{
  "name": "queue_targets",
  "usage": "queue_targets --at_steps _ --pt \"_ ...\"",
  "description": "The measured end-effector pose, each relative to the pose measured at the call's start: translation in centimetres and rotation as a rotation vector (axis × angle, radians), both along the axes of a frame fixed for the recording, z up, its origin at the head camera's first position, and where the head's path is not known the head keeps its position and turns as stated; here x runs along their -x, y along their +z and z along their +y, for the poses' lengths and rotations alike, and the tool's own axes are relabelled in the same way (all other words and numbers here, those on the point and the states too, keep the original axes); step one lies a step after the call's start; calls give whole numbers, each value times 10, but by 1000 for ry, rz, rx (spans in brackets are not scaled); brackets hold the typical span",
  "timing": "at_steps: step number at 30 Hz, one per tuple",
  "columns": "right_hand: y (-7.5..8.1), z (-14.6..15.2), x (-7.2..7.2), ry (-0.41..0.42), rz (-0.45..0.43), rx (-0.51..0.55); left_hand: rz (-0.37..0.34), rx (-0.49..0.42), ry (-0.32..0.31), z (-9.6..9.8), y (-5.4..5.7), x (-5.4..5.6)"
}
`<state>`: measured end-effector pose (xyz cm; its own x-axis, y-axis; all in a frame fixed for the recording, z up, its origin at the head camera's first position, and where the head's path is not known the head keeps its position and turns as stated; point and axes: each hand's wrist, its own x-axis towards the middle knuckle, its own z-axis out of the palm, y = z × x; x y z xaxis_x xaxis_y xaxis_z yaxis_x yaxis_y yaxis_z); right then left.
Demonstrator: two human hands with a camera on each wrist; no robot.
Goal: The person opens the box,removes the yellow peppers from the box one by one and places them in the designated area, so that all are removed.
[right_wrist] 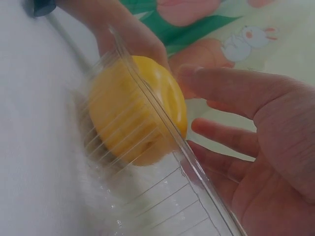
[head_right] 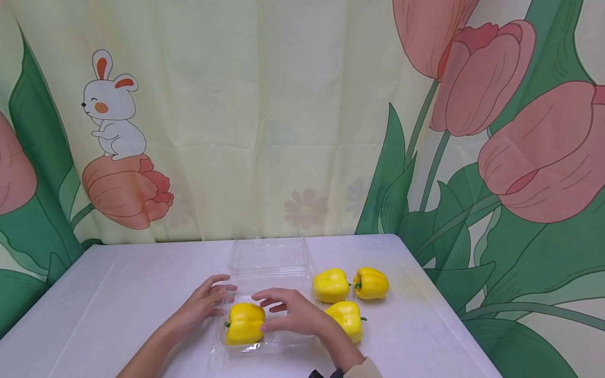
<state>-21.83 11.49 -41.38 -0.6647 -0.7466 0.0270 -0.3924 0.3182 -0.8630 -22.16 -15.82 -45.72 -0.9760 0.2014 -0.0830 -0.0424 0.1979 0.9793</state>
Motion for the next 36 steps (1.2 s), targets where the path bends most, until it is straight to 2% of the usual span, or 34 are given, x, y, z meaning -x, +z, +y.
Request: queue_targets --at_steps 13,24,36 --pt "-4 -5 2 -1 -24 -12 -2 -6 -5 -1 1 -1" --pt "-8 -9 2 0 -6 -29 7 5 -9 0 0 0" --pt "-10 -12 1 2 -43 -20 1 5 4 1 1 0"
